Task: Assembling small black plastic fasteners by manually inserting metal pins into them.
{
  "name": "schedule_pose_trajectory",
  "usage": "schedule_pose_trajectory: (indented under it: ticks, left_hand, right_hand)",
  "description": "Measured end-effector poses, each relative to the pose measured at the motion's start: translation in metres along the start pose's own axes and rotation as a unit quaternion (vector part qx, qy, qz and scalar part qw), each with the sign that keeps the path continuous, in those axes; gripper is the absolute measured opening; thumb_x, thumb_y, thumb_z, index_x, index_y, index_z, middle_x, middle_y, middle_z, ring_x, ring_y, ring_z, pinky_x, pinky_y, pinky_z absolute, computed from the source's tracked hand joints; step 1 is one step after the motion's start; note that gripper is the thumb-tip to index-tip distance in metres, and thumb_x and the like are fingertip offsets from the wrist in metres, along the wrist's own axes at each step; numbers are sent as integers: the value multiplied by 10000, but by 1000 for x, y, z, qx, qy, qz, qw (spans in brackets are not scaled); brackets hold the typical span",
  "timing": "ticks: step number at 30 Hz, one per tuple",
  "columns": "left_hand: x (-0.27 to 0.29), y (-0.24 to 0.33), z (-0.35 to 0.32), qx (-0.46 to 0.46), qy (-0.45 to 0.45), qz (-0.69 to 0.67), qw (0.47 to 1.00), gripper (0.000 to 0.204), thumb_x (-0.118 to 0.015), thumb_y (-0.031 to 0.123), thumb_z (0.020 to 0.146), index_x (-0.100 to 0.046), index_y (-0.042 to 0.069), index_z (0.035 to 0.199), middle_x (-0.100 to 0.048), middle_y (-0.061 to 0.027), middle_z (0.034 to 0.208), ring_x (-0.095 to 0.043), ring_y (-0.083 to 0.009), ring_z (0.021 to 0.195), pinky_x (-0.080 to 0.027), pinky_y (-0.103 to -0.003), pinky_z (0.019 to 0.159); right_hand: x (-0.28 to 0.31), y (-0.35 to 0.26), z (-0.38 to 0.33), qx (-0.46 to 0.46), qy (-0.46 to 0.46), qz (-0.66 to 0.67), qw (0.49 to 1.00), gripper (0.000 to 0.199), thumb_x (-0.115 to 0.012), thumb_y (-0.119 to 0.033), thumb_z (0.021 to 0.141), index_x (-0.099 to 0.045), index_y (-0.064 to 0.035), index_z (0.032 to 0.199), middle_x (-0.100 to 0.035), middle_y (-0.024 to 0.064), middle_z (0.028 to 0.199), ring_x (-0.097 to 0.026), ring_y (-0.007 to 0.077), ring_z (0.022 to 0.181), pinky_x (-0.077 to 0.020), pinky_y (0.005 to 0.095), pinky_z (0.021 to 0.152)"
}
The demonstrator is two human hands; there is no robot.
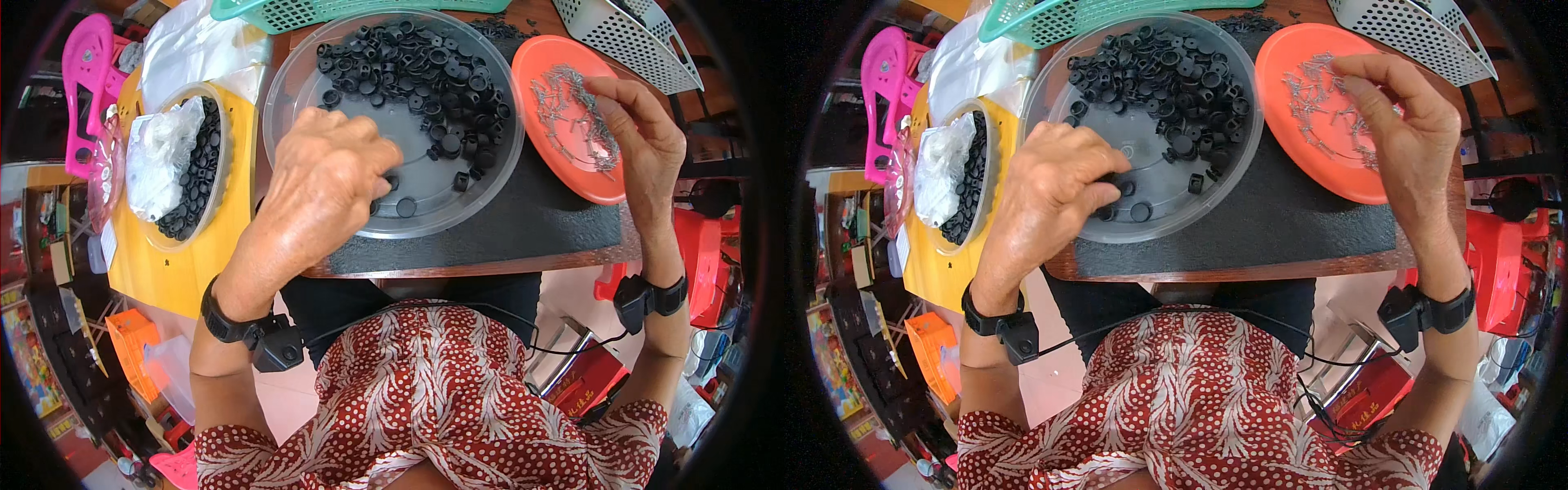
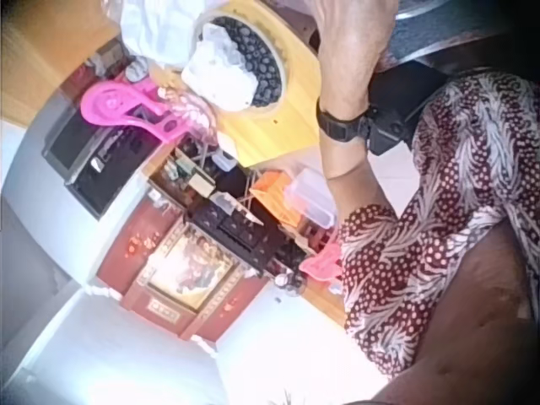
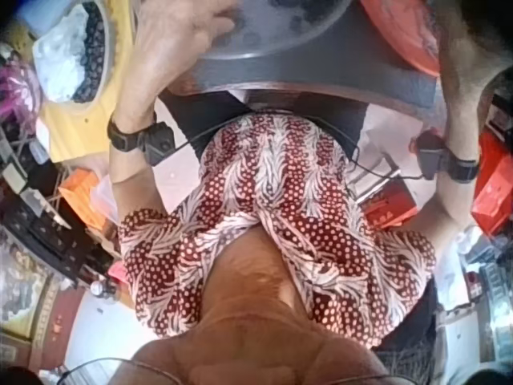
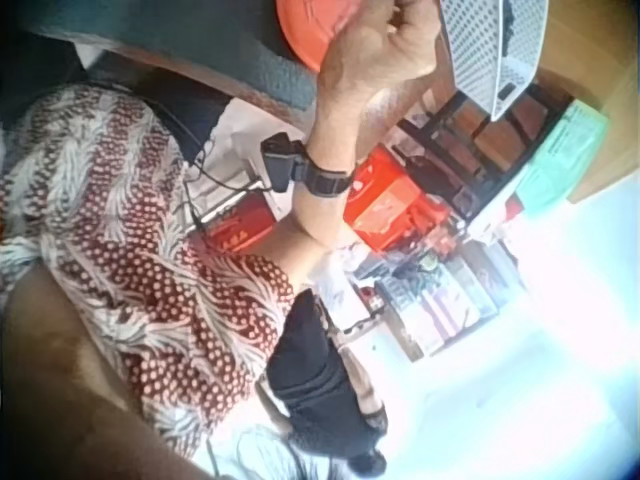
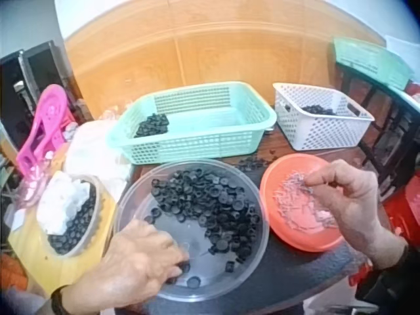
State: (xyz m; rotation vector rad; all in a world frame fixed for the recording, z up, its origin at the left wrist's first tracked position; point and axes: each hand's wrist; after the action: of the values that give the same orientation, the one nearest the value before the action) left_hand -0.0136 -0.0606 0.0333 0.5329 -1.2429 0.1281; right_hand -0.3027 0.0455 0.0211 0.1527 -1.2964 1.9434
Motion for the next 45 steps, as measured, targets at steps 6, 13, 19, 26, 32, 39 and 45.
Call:
schedule_pose_trajectory:
  ticks: [6,13,19,26,32,39,45]
  left_hand:
    - [-8,12,0,-85,-28,102,991,95,-610,16,607,-577,35,694,-466,-67,676,-460,-226,671,-350,-339,697]
    - [-8,20,0,-87,-1,110,990,101,-624,1,617,-553,14,688,-495,-92,721,-479,-253,721,-364,-371,742]
    - [3,28,-9,151,68,-248,954,142,-665,35,689,-601,-29,797,-554,-81,753,-524,-182,685,-407,-285,656]
    - [-2,28,-21,183,144,-362,903,221,-720,92,706,-617,-52,838,-555,-49,785,-491,-130,705,-389,-239,642]
    - [-8,33,-26,243,151,-553,783,246,-742,48,687,-630,-51,883,-584,-61,812,-548,-118,714,-429,-211,670]
    - [-14,36,-27,255,160,-612,731,266,-741,44,695,-614,-48,910,-619,-72,804,-595,-128,701,-474,-213,663]
    - [-14,36,-30,259,159,-627,717,270,-736,39,696,-601,-44,915,-618,-78,801,-597,-131,700,-485,-225,670]
  right_hand:
    - [-10,-16,-13,15,6,-75,997,143,-619,31,769,-663,-44,883,-642,54,823,-585,124,746,-457,242,651]
    - [5,-4,-24,-40,-1,-59,997,89,-632,-1,744,-647,-38,824,-622,81,769,-597,214,749,-471,305,665]
    - [10,3,-26,20,-139,-179,974,111,-667,-28,713,-648,-32,822,-601,77,740,-548,204,694,-450,298,632]
    - [-3,18,-25,99,-177,-298,933,126,-630,-1,664,-601,-51,777,-569,83,747,-513,269,752,-438,364,660]
    - [-6,13,-21,172,-206,-326,907,124,-601,-3,612,-555,-30,724,-538,118,725,-520,292,733,-450,383,641]
    - [-2,20,-23,171,-220,-274,920,180,-579,39,660,-522,-28,817,-500,106,743,-471,286,735,-415,367,655]
    - [-3,16,-25,172,-183,-260,932,133,-565,29,653,-490,-3,758,-517,146,734,-499,329,724,-429,418,615]
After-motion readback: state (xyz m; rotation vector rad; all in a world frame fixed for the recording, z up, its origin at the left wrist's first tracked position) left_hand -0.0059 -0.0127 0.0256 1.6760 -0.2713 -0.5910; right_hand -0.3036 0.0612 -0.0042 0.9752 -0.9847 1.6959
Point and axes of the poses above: each hand's wrist, its own z-axis towards the middle knuckle, its own x-axis out of the back of the hand, y = z × x
